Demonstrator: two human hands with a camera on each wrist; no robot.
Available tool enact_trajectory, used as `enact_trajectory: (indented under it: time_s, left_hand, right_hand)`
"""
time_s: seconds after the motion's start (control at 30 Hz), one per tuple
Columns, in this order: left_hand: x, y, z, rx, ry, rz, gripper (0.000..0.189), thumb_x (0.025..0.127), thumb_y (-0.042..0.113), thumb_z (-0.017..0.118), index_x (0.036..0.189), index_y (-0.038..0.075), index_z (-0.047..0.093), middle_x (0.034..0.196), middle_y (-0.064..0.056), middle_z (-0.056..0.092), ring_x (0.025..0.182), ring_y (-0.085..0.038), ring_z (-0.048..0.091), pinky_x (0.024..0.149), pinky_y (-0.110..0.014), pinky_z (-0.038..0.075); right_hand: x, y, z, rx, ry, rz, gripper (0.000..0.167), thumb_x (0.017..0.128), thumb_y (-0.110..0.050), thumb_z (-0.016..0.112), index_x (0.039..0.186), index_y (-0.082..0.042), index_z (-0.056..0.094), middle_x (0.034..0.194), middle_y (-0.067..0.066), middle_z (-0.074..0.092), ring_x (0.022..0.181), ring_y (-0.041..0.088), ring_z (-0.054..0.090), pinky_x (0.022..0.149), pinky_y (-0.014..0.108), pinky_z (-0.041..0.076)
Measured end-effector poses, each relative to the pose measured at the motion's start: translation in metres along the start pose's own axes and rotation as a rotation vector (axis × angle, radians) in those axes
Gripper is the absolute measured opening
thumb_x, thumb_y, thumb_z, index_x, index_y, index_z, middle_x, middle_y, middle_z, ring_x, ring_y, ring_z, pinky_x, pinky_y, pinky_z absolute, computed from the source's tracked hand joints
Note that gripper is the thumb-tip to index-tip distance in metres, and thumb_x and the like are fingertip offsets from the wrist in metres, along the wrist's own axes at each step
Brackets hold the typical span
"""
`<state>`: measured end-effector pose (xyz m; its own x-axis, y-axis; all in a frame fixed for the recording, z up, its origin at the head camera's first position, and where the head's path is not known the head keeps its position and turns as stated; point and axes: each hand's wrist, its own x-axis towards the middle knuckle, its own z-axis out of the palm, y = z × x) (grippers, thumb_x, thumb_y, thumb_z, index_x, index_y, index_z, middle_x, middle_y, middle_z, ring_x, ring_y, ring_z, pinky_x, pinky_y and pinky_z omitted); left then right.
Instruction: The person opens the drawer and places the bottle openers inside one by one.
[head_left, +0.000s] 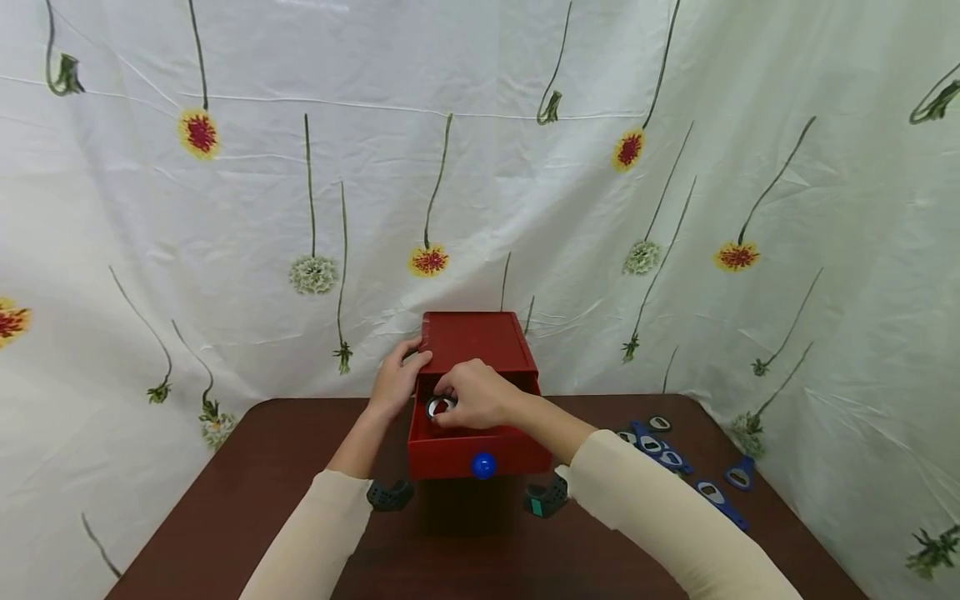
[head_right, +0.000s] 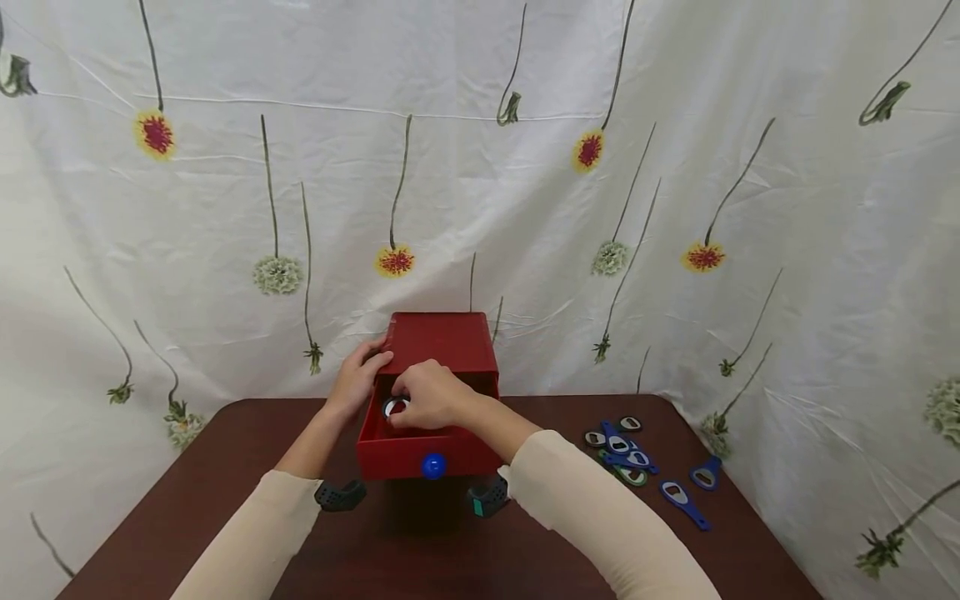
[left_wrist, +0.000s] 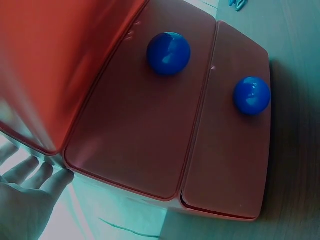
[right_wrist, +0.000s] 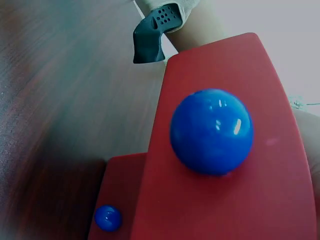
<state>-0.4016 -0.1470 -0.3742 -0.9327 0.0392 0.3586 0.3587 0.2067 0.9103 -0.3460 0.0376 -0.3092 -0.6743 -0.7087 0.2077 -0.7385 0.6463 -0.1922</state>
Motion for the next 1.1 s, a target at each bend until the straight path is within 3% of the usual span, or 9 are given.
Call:
enact_trajectory:
  time_s: [0.3,0.53,0.73,0.93,1.1]
  left_hand:
    - [-0.001,-0.002,-0.002,-0.022,-0.012,-0.006,0.057,0.109,0.033,0.053,0.159,0.007,0.041,0.158,-0.018,0.041,0.129,-0.04,0.055,0.103,-0.054,0.047]
    - [-0.009,0.021,-0.004,-0.038,-0.046,-0.047,0.055,0.11,0.022,0.052,0.158,0.0,0.039,0.158,-0.023,0.04,0.13,-0.043,0.053,0.103,-0.055,0.047]
    - [-0.001,0.001,-0.003,-0.043,-0.043,-0.032,0.058,0.11,0.028,0.051,0.16,0.003,0.036,0.16,-0.021,0.037,0.132,-0.042,0.052,0.105,-0.055,0.045]
    - [-0.001,-0.003,-0.001,-0.027,-0.029,0.005,0.059,0.109,0.034,0.052,0.16,0.007,0.039,0.159,-0.018,0.039,0.131,-0.039,0.053,0.104,-0.055,0.046]
    - [-0.001,-0.004,-0.001,-0.003,-0.016,0.008,0.059,0.108,0.034,0.053,0.159,0.007,0.041,0.158,-0.018,0.041,0.127,-0.039,0.056,0.098,-0.053,0.05]
  right_hand:
    - [0.006,-0.003,0.01,0.006,-0.06,-0.032,0.025,0.093,-0.027,0.076,0.111,-0.009,0.079,0.081,-0.011,0.066,0.072,0.007,0.055,0.064,0.019,0.047]
    - [0.012,-0.005,0.012,-0.025,-0.098,-0.048,0.011,0.094,-0.022,0.075,0.1,-0.012,0.078,0.077,-0.011,0.064,0.071,0.007,0.056,0.068,0.018,0.048]
    - [0.018,-0.006,0.018,-0.076,-0.113,-0.021,0.01,0.096,-0.021,0.073,0.093,-0.012,0.075,0.075,-0.009,0.062,0.071,0.008,0.056,0.067,0.018,0.047]
    - [0.02,-0.004,0.021,-0.127,-0.127,0.005,0.016,0.099,-0.023,0.071,0.107,-0.009,0.076,0.089,-0.005,0.066,0.082,0.009,0.058,0.075,0.021,0.049]
    - [0.017,-0.004,0.018,-0.12,-0.146,-0.025,0.025,0.099,-0.025,0.072,0.118,-0.009,0.075,0.103,-0.001,0.071,0.095,0.01,0.062,0.089,0.022,0.05]
